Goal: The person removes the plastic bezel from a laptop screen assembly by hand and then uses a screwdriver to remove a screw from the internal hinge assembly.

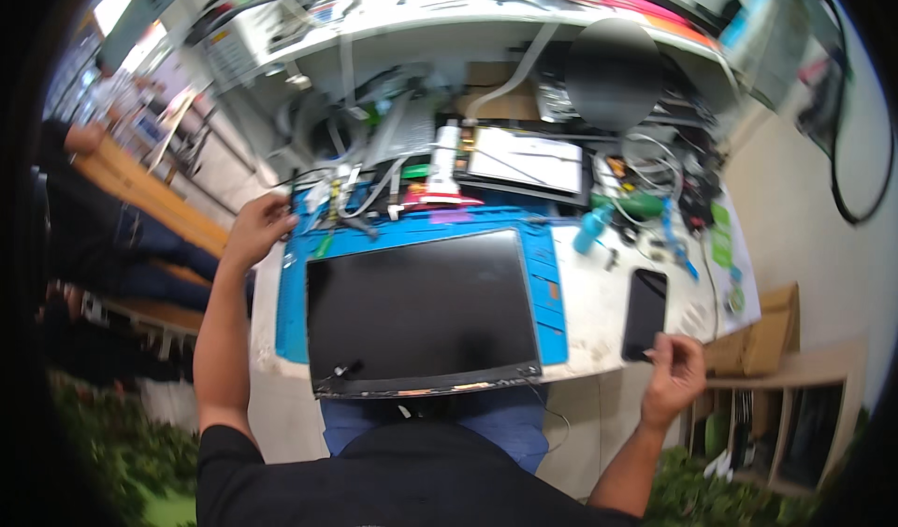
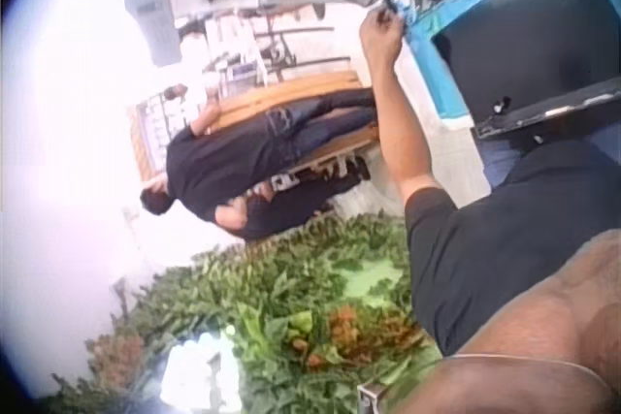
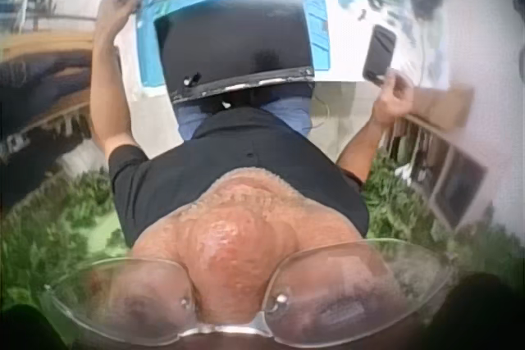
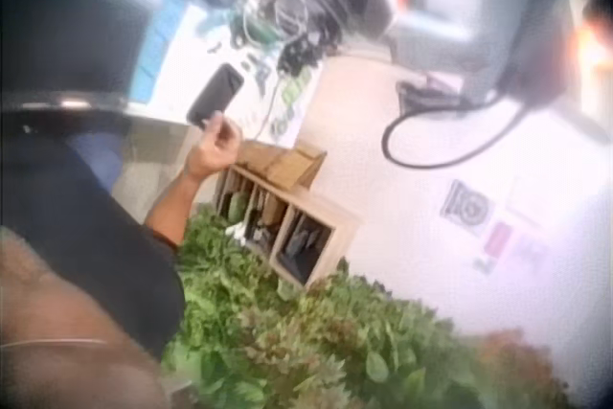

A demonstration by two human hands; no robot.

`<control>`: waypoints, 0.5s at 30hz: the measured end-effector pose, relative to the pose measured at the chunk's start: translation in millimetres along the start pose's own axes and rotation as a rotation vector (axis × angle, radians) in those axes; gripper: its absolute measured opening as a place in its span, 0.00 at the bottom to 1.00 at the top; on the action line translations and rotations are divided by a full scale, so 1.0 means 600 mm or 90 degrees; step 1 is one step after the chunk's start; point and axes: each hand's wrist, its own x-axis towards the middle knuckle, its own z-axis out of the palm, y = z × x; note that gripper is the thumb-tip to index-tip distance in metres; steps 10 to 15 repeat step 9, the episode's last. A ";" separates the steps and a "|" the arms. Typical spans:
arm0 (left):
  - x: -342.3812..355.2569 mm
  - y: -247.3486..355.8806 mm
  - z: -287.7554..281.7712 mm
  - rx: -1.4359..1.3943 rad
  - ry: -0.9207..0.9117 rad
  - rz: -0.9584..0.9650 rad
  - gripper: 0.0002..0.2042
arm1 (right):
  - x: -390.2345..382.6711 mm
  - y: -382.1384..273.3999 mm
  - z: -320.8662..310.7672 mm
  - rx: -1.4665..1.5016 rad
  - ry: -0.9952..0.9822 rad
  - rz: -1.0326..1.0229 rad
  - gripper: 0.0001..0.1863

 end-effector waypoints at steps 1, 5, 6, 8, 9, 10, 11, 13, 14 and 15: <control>0.008 0.003 0.002 0.066 0.009 0.020 0.18 | 0.006 -0.001 0.004 -0.021 0.010 -0.010 0.03; 0.026 0.030 0.013 0.193 0.053 0.044 0.18 | 0.031 0.002 0.012 -0.016 -0.025 -0.019 0.02; 0.034 0.042 0.018 0.197 0.050 0.027 0.18 | 0.033 0.004 0.013 -0.012 -0.043 -0.042 0.03; 0.047 0.063 0.022 0.199 0.021 -0.045 0.19 | 0.036 0.001 0.018 -0.010 -0.070 -0.089 0.05; 0.057 0.058 0.024 0.238 0.018 -0.040 0.19 | 0.035 -0.004 0.025 0.001 -0.079 -0.099 0.05; 0.057 0.058 0.024 0.238 0.018 -0.040 0.19 | 0.035 -0.004 0.025 0.001 -0.079 -0.099 0.05; 0.057 0.058 0.024 0.238 0.018 -0.040 0.19 | 0.035 -0.004 0.025 0.001 -0.079 -0.099 0.05; 0.057 0.058 0.024 0.238 0.018 -0.040 0.19 | 0.035 -0.004 0.025 0.001 -0.079 -0.099 0.05; 0.057 0.058 0.024 0.238 0.018 -0.040 0.19 | 0.035 -0.004 0.025 0.001 -0.079 -0.099 0.05; 0.057 0.058 0.024 0.238 0.018 -0.040 0.19 | 0.035 -0.004 0.025 0.001 -0.079 -0.099 0.05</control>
